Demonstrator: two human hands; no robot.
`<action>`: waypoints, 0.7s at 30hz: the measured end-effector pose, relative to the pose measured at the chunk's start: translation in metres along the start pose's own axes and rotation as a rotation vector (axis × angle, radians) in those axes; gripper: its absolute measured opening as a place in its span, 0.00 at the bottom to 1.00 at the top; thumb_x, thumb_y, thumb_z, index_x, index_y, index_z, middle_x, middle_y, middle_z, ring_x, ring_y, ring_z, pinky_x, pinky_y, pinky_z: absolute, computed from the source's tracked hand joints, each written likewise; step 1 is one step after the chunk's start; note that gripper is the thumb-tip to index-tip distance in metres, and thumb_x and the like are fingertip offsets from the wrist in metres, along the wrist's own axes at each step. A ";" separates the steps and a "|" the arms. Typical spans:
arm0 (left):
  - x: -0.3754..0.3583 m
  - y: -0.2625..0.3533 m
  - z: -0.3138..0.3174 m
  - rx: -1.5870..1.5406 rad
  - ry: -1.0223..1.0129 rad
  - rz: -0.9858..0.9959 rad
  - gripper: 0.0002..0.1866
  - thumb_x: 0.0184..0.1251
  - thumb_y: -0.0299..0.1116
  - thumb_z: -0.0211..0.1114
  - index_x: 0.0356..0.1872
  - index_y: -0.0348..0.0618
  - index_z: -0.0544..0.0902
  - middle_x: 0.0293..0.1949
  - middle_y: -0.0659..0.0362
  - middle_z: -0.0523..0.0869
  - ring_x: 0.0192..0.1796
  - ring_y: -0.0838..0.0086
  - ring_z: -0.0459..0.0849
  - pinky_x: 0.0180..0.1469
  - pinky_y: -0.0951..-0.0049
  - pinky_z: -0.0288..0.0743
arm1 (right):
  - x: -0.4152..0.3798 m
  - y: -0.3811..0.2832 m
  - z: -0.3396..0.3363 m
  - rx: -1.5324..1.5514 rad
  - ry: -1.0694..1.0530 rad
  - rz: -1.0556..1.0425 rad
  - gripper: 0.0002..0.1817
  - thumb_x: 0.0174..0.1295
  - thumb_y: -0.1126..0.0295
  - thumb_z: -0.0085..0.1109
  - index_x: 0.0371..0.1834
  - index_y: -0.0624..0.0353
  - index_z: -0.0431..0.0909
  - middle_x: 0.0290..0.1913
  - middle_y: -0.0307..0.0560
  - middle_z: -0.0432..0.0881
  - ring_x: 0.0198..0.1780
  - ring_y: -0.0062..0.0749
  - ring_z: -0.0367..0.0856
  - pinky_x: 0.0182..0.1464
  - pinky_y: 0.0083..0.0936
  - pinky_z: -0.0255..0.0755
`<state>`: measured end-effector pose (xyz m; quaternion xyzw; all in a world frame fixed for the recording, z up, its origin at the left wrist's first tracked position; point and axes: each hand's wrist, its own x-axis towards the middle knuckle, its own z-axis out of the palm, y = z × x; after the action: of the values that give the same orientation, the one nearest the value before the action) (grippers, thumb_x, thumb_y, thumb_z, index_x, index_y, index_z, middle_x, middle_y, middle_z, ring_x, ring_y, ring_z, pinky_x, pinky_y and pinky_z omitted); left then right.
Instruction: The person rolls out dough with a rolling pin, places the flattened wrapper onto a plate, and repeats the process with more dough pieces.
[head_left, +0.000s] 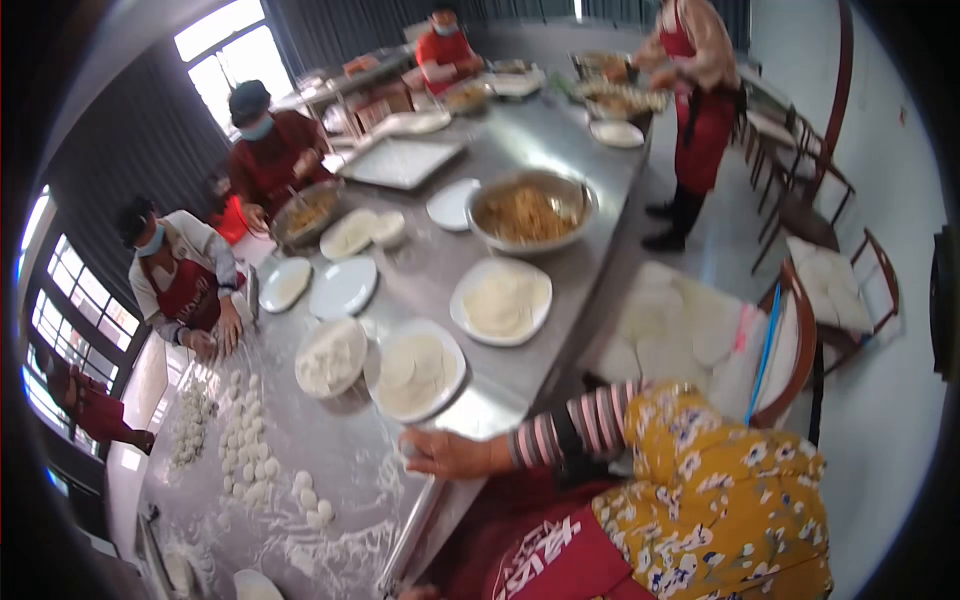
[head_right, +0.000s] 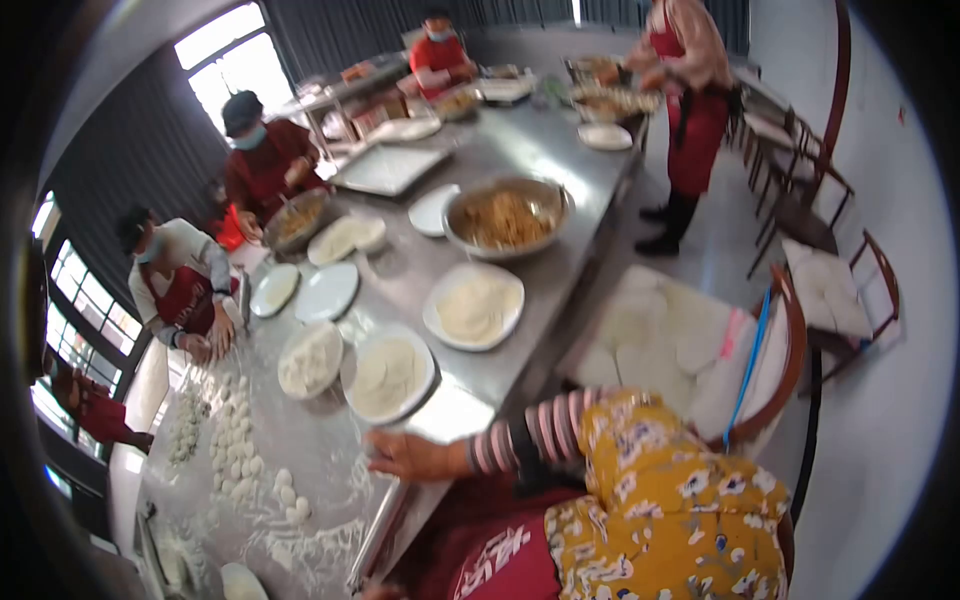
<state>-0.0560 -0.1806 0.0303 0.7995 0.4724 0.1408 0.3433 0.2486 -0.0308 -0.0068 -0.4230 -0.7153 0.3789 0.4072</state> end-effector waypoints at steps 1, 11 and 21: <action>0.026 0.025 -0.004 -0.034 -0.035 -0.006 0.13 0.59 0.30 0.64 0.44 0.37 0.79 0.39 0.48 0.82 0.40 0.62 0.82 0.44 0.67 0.75 | 0.001 0.000 0.003 -0.044 0.109 -0.140 0.20 0.62 0.62 0.56 0.50 0.62 0.62 0.30 0.60 0.76 0.34 0.55 0.78 0.33 0.40 0.71; 0.145 0.150 0.016 -0.040 -0.136 0.434 0.13 0.53 0.25 0.65 0.42 0.41 0.80 0.32 0.53 0.82 0.33 0.59 0.83 0.35 0.67 0.76 | 0.001 -0.002 0.025 -0.246 0.540 -0.284 0.19 0.58 0.69 0.60 0.48 0.63 0.64 0.31 0.57 0.74 0.30 0.53 0.76 0.30 0.38 0.70; 0.166 0.189 0.031 0.038 -0.133 0.580 0.18 0.56 0.25 0.61 0.49 0.50 0.79 0.38 0.52 0.80 0.37 0.60 0.82 0.37 0.67 0.76 | -0.003 -0.008 0.030 -0.114 0.477 -0.173 0.20 0.58 0.66 0.60 0.45 0.63 0.62 0.33 0.60 0.74 0.33 0.57 0.77 0.30 0.43 0.70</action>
<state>0.1710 -0.1118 0.1204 0.9149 0.2031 0.1715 0.3039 0.2202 -0.0426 -0.0124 -0.4600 -0.6526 0.1914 0.5708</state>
